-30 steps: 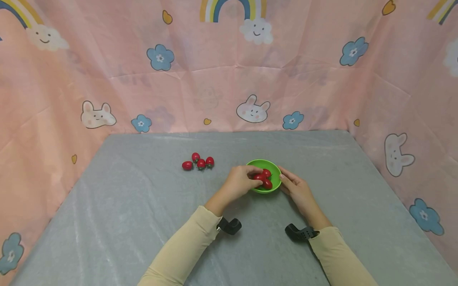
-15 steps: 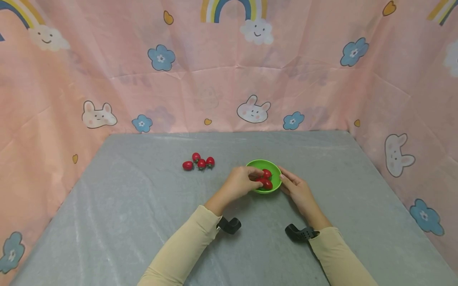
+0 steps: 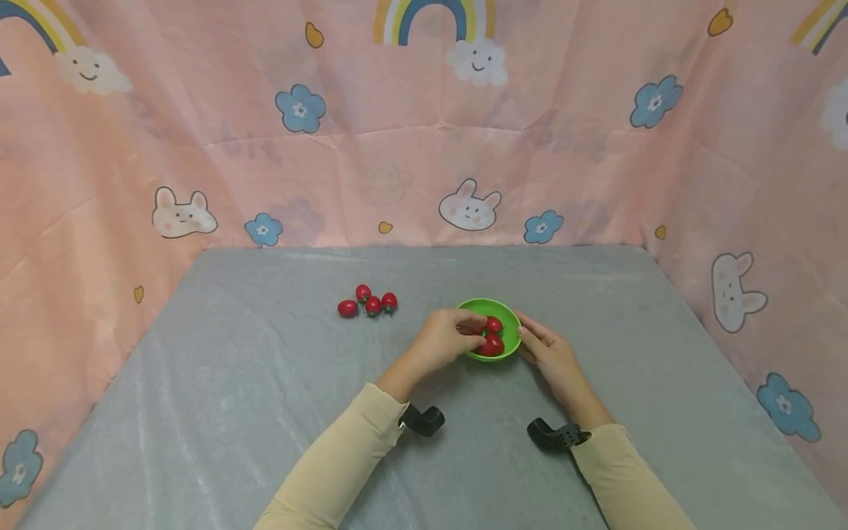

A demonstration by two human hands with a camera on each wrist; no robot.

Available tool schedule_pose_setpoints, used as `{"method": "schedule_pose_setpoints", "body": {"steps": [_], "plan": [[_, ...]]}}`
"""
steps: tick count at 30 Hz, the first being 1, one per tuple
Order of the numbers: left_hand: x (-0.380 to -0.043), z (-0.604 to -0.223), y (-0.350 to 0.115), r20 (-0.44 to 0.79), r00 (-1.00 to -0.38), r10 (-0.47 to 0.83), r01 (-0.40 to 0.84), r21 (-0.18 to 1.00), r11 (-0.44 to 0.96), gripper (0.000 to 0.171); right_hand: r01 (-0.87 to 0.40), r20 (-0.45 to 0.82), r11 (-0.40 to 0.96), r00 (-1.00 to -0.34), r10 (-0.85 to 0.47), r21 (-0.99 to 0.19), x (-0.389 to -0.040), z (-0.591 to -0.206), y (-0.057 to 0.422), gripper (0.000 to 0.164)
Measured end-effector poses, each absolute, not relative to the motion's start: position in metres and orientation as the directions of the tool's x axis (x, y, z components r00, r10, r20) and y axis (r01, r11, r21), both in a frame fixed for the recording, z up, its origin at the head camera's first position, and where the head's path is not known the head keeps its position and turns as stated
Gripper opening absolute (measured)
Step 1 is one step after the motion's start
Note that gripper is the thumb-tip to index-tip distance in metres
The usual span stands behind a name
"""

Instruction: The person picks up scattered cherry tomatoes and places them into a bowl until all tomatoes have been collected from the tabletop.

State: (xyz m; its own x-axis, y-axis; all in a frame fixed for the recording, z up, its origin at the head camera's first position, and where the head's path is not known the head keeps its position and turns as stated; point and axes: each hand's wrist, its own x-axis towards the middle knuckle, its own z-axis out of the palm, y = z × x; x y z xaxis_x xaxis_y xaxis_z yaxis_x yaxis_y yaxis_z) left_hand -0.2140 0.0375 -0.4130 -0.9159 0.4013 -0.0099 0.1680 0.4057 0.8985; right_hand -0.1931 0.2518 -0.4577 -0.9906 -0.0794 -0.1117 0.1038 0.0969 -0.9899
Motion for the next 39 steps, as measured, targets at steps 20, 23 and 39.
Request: {"method": "schedule_pose_setpoints", "body": {"steps": [20, 23, 39], "plan": [[-0.222, -0.405, -0.007, -0.003, -0.974, 0.226, 0.078, 0.933, 0.350, 0.037, 0.112, -0.118, 0.094, -0.991, -0.070, -0.989, -0.193, -0.458, 0.252, 0.056], [-0.223, -0.405, -0.017, 0.009, -0.982, 0.190, 0.076, 0.934, 0.349, 0.037, 0.110, -0.117, 0.087, -0.991, -0.071, -0.990, -0.194, -0.458, 0.252, 0.056], [-0.231, -0.409, -0.069, -0.020, -1.000, -0.006, -0.021, 0.927, 0.374, 0.041, 0.105, -0.115, 0.112, -0.990, -0.085, -0.988, -0.194, -0.459, 0.253, 0.055]]}}
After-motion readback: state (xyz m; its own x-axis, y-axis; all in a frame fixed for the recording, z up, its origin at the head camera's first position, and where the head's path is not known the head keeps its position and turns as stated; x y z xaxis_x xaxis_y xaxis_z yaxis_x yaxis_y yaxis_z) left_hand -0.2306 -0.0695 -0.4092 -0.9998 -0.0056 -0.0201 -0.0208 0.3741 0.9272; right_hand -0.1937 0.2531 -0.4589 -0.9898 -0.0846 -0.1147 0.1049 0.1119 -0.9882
